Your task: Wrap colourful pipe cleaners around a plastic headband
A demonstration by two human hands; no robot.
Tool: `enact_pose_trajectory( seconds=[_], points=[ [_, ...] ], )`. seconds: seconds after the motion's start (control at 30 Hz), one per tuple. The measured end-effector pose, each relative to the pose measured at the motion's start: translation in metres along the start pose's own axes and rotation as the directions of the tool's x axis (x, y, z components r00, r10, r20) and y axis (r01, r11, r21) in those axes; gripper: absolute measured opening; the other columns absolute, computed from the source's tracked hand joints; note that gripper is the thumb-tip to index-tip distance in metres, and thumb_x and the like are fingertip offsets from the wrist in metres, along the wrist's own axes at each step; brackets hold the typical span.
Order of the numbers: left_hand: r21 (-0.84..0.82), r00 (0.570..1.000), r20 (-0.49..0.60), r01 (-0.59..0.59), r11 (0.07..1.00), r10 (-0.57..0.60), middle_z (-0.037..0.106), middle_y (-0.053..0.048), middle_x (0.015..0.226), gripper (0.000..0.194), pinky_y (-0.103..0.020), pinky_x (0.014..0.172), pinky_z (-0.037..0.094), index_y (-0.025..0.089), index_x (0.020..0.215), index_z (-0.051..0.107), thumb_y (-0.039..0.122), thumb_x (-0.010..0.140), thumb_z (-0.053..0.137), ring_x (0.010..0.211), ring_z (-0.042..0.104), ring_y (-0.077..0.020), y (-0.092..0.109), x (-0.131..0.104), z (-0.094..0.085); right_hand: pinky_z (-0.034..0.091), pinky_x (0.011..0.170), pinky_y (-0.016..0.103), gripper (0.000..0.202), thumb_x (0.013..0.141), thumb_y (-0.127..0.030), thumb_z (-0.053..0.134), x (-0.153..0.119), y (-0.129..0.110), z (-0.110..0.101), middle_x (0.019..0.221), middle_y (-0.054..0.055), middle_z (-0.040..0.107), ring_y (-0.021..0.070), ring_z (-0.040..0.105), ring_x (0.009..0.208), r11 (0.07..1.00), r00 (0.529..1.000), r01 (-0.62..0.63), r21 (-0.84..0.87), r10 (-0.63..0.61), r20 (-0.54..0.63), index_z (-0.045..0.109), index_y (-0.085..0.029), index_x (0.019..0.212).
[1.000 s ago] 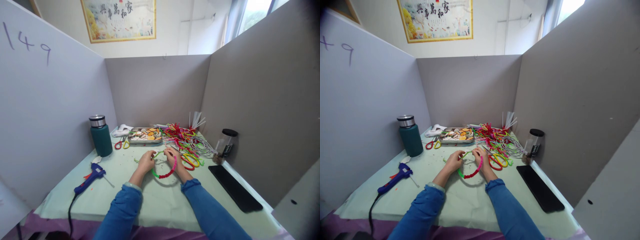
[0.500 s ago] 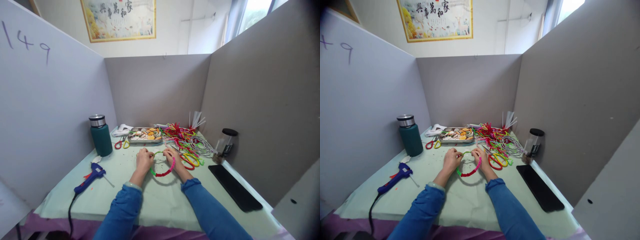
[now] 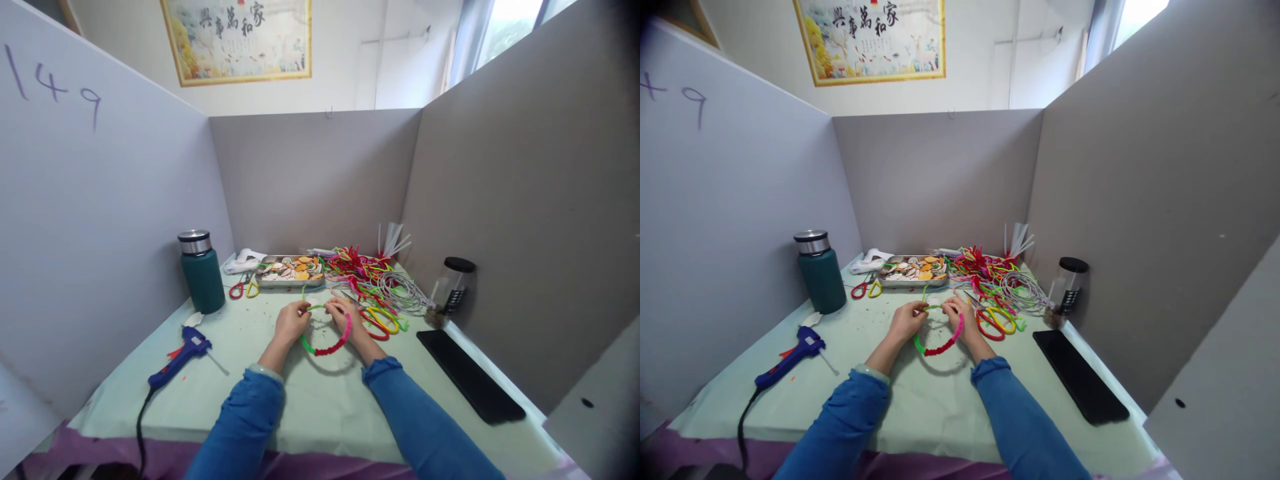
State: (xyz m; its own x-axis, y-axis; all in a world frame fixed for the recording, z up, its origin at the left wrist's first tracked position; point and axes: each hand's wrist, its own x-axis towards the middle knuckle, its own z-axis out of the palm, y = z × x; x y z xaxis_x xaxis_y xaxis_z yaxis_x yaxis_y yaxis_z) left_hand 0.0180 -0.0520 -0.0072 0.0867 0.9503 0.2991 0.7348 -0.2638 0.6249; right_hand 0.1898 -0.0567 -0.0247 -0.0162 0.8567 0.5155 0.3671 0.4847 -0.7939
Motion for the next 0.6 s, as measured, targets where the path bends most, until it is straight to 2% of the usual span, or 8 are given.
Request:
enact_pose_trajectory(
  seconds=[0.13,0.23,0.37,0.47,0.6],
  points=[
    [0.084,0.994,-0.104,-0.026,0.996,0.034,0.06,-0.004,0.091,0.019,-0.024,0.074,0.041,0.023,0.089,0.071,0.03,0.075,0.06,0.079,0.057,-0.0145,0.001,-0.003,-0.002,0.042,0.065,0.027,0.015,0.077,-0.029,0.05,0.0,0.001,0.0,0.072,0.003,0.063,0.0174,0.057,0.071,1.0,1.0,0.024,-0.001,-0.024,0.002,0.059,-0.02,0.068],
    [0.111,0.976,-0.165,-0.122,0.986,0.14,0.057,-0.005,0.098,0.018,-0.026,0.08,0.04,0.023,0.089,0.071,0.028,0.073,0.064,0.091,0.054,-0.0164,0.002,-0.006,-0.002,0.043,0.064,0.027,0.017,0.076,-0.029,0.05,0.0,-0.002,0.001,0.071,0.003,0.063,0.0176,0.057,0.071,0.999,0.999,0.039,0.007,-0.039,0.012,0.059,-0.02,0.066],
    [0.116,0.95,-0.052,-0.301,0.947,0.308,0.062,-0.005,0.088,0.016,-0.029,0.084,0.039,0.023,0.088,0.071,0.028,0.076,0.062,0.091,0.053,-0.018,0.005,-0.007,-0.002,0.043,0.064,0.027,0.019,0.076,-0.03,0.05,-0.003,-0.011,0.001,0.07,0.003,0.063,0.0171,0.057,0.068,0.998,0.997,0.06,0.029,-0.061,0.044,0.061,-0.019,0.065],
    [0.058,0.949,0.018,-0.315,0.947,0.314,0.064,-0.005,0.085,0.018,-0.026,0.078,0.04,0.022,0.089,0.07,0.027,0.081,0.055,0.084,0.056,-0.0163,0.006,-0.007,-0.001,0.042,0.061,0.026,0.021,0.076,-0.03,0.051,-0.004,-0.019,-0.001,0.067,0.003,0.062,0.0166,0.056,0.065,0.998,0.995,0.054,0.035,-0.057,0.083,0.061,-0.018,0.061],
    [0.021,0.953,0.004,-0.304,0.952,0.304,0.063,-0.005,0.086,0.018,-0.023,0.075,0.04,0.02,0.084,0.069,0.025,0.082,0.052,0.081,0.057,-0.0147,0.006,-0.007,0.001,0.039,0.053,0.024,0.025,0.076,-0.031,0.052,-0.005,-0.022,-0.002,0.061,0.002,0.058,0.0139,0.052,0.056,0.995,0.99,-0.003,0.095,-0.01,0.14,0.059,-0.018,0.056]
  ],
)
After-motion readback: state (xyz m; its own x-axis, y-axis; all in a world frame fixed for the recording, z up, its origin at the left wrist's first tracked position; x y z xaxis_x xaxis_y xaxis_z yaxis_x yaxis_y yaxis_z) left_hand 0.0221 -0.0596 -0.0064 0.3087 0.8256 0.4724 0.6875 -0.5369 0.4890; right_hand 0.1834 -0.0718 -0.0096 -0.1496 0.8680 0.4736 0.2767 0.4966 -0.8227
